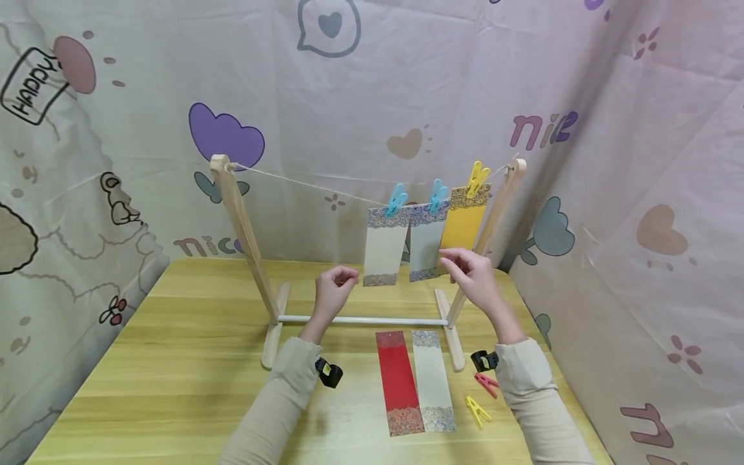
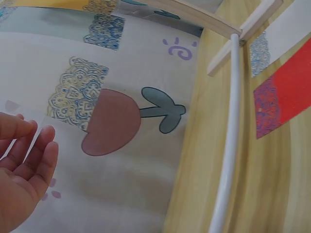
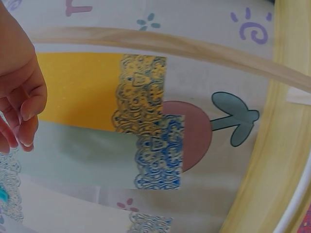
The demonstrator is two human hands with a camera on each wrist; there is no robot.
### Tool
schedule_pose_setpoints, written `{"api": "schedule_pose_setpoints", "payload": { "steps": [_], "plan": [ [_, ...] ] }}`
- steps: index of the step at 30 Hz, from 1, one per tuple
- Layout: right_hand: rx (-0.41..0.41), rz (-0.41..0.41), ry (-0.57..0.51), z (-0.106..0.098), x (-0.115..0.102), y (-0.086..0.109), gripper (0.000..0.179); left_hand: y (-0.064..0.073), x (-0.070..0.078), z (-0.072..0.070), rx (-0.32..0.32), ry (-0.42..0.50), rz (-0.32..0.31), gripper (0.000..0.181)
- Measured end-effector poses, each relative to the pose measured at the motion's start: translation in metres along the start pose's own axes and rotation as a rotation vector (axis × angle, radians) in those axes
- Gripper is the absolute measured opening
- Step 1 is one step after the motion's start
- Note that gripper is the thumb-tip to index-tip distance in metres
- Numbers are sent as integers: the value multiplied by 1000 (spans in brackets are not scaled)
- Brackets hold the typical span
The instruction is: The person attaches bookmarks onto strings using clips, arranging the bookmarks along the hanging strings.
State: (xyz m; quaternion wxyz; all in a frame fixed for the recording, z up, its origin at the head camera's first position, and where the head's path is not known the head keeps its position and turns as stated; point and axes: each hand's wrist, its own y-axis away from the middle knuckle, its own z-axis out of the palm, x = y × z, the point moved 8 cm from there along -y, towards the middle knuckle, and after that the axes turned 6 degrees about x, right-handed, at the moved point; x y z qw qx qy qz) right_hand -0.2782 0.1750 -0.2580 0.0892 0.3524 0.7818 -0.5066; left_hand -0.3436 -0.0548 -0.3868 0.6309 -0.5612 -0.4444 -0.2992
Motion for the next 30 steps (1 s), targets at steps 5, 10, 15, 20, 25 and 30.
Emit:
{"api": "schedule_pose_setpoints", "payload": {
  "steps": [5,10,15,20,25,30],
  "plan": [
    [17,4,-6,-2,6,8,14,5,-7,1,-14,-10,-7,4],
    [21,20,-9,-3,10,16,14,9,-12,1,-15,-8,-17,4],
    [24,61,-15,-4,18,24,15,16,-5,0,-18,20,-49,5],
    [28,77,-16,-4,23,32,13,25,10,-2,-26,-13,-60,6],
    [43,89,-20,-5,28,40,13,28,-6,2,-77,-37,-46,10],
    [73,114,14,-8,35,52,13,30,-37,9,-109,-65,-68,12]
  ]
}}
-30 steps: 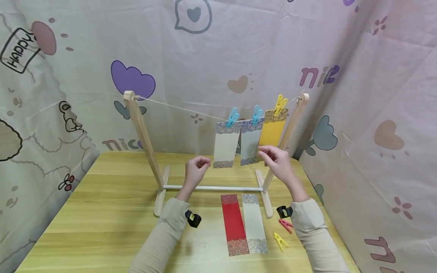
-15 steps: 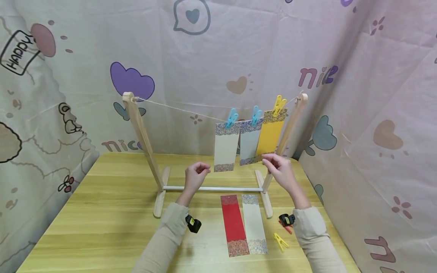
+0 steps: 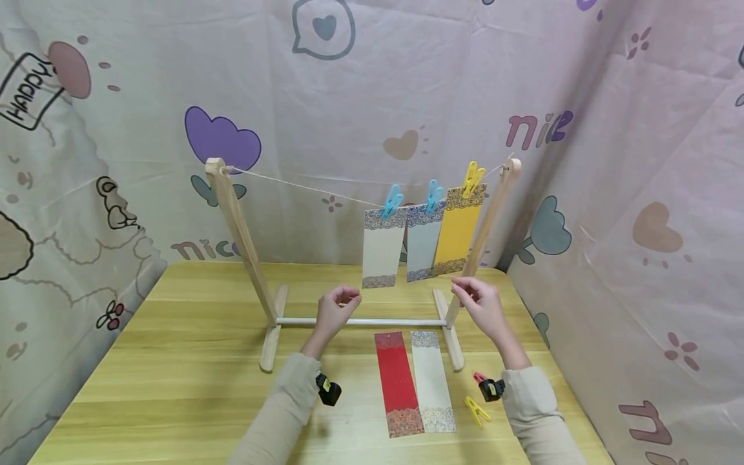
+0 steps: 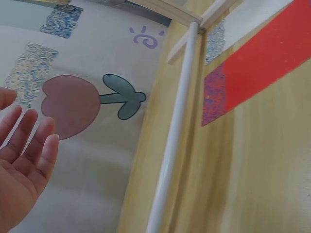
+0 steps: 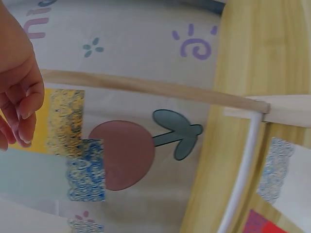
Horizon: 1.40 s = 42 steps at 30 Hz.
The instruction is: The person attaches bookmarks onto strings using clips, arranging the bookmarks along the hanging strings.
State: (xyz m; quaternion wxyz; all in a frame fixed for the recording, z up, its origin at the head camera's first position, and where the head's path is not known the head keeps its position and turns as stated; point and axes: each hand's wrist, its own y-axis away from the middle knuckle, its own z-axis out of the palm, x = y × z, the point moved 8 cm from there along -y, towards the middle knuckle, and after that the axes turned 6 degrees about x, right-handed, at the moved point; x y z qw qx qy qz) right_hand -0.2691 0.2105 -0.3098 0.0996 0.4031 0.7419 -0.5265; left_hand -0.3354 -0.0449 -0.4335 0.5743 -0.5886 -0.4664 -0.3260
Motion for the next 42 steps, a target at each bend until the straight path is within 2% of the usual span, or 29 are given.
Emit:
{"api": "schedule_pose_setpoints", "payload": {
  "steps": [5,10,13,17,19,24,27,33,38,42],
  "plan": [
    [50,7,47,-4,9,11,13,5,-12,5,-5,-27,-18,15],
    [71,18,50,-6,22,23,17,9,-20,8,-12,-50,-35,23],
    [66,63,44,-6,42,33,22,13,-23,10,-25,-68,-40,28],
    [41,137,79,-4,70,50,27,18,-24,12,-45,-101,8,35],
    [31,158,92,-4,77,57,29,21,-25,14,-56,-114,32,38],
    [27,186,93,-5,86,71,31,25,-26,17,-64,-132,69,41],
    [31,187,96,-6,83,77,31,26,-28,19,-65,-153,85,40],
    [37,179,77,-9,65,83,31,31,-33,24,-100,-179,37,44],
    [35,192,102,-9,86,96,32,34,-38,28,-116,-184,-14,45],
    [37,205,93,-10,99,105,33,37,-40,31,-126,-197,-20,45]
  ]
}}
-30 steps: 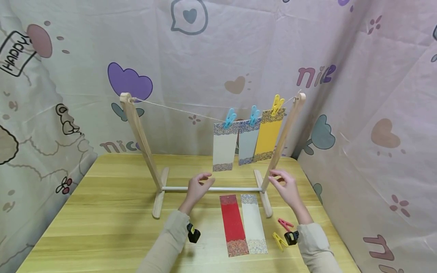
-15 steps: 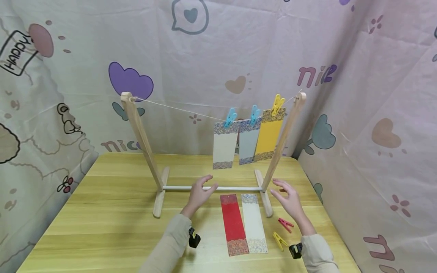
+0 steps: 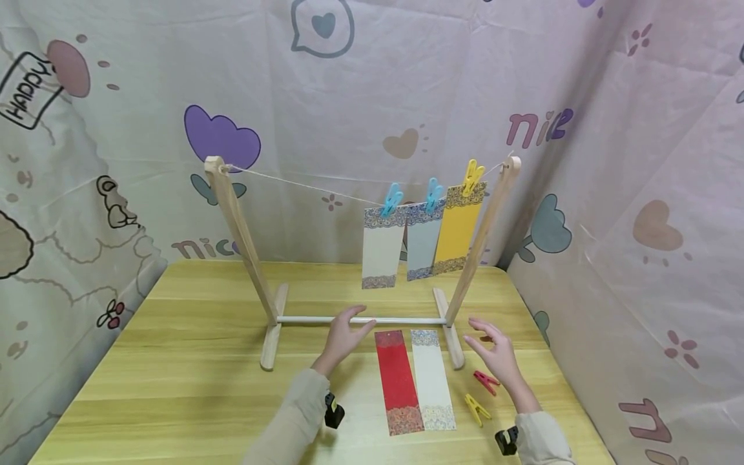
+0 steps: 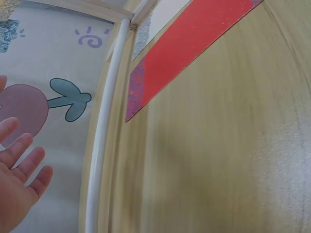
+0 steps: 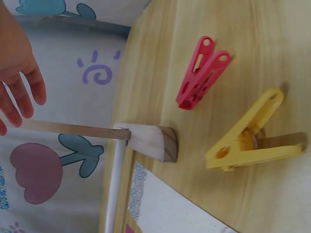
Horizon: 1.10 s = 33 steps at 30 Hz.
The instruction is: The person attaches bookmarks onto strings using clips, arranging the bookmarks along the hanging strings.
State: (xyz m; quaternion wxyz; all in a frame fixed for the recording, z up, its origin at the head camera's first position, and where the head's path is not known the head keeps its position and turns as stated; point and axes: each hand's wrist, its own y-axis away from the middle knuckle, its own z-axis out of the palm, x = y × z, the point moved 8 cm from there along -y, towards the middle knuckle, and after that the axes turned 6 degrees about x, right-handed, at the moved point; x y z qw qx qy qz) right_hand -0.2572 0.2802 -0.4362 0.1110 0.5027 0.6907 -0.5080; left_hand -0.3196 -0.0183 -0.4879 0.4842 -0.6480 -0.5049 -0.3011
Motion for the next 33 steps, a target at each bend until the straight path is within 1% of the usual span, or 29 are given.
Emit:
{"api": "schedule_pose_setpoints", "payload": {
  "steps": [3,9,11,16,17,22,25,28,30,33],
  "plan": [
    [9,-14,-7,-1,1,3,35,2,-1,3,-10,-3,-4,46],
    [-2,-6,-3,-5,-24,7,35,6,-7,10,-29,-23,-13,44],
    [-11,1,11,-5,-17,10,35,7,-9,12,-35,-30,-17,43],
    [-55,40,5,-1,20,20,37,9,-15,17,-56,-33,-32,47],
    [-65,50,-6,0,23,21,37,9,-16,18,-62,-35,-40,48],
    [-101,70,-47,1,28,24,37,11,-19,21,-79,-50,-64,49],
    [-115,88,-62,2,25,26,36,11,-19,22,-80,-66,-58,48],
    [-132,123,-72,3,21,28,36,11,-19,23,-84,-87,-46,48],
    [-150,148,-69,4,22,30,36,11,-20,24,-92,-96,-54,49],
    [-184,203,-69,6,33,36,38,12,-23,27,-103,-105,-60,48]
  ]
}}
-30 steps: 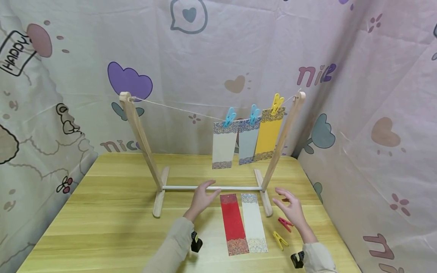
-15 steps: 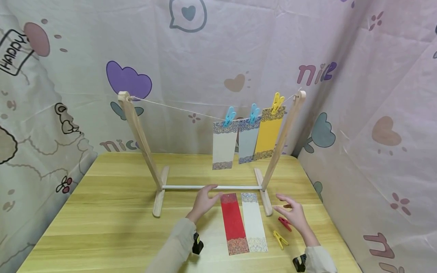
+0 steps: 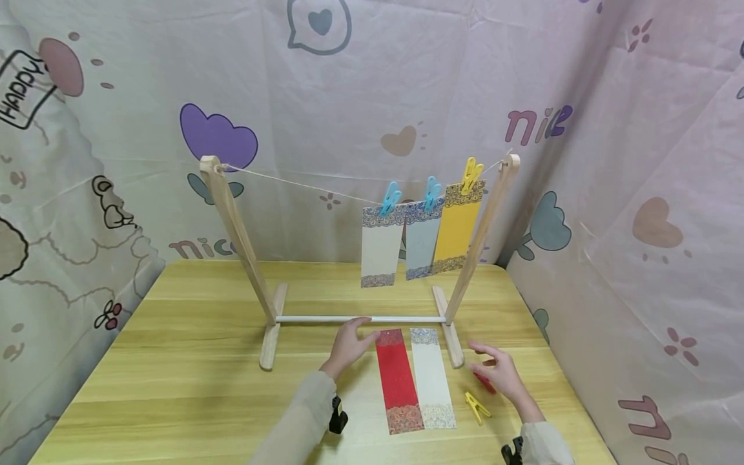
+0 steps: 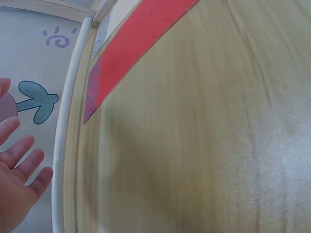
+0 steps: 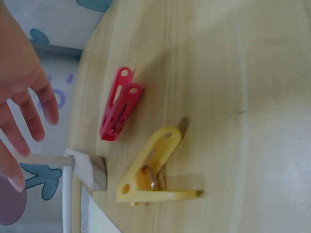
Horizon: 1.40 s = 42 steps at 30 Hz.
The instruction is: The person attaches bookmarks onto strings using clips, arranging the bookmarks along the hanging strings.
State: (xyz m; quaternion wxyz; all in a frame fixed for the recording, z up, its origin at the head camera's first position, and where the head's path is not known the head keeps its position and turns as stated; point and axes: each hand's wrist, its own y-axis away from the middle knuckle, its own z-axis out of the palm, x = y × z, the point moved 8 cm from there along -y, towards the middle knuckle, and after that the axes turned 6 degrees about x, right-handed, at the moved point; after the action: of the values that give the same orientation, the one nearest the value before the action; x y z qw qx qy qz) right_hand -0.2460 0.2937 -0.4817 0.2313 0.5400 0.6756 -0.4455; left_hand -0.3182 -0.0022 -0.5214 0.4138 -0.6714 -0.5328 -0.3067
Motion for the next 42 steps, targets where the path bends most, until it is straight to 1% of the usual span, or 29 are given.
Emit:
{"api": "schedule_pose_setpoints", "payload": {
  "steps": [5,8,12,15,21,24,27,32,35,37,40,42],
  "plan": [
    [-45,92,-14,2,28,4,42,2,-3,4,-20,-12,-3,47],
    [-65,89,-45,3,34,7,42,3,-5,6,-36,-22,-8,47],
    [-93,39,-37,4,37,11,40,3,-3,9,-55,-22,18,47],
    [-123,30,-41,5,41,13,41,3,-4,12,-68,-26,38,48],
    [-191,56,-104,6,45,16,43,3,-6,16,-96,-64,30,50],
    [-214,66,-108,7,48,17,44,4,-5,17,-118,-84,37,53],
    [-215,77,-97,7,51,17,44,5,-5,20,-142,-103,43,55],
    [-210,92,-22,6,54,17,43,6,-5,26,-179,-140,56,60],
    [-254,52,49,8,55,18,43,8,-6,31,-214,-150,40,65],
    [-296,12,74,10,54,19,44,9,-6,33,-235,-163,42,69],
    [-336,-34,82,11,53,20,46,10,-6,37,-263,-207,63,71],
    [-349,-38,83,12,53,21,47,11,-6,39,-279,-247,93,72]
  ]
}}
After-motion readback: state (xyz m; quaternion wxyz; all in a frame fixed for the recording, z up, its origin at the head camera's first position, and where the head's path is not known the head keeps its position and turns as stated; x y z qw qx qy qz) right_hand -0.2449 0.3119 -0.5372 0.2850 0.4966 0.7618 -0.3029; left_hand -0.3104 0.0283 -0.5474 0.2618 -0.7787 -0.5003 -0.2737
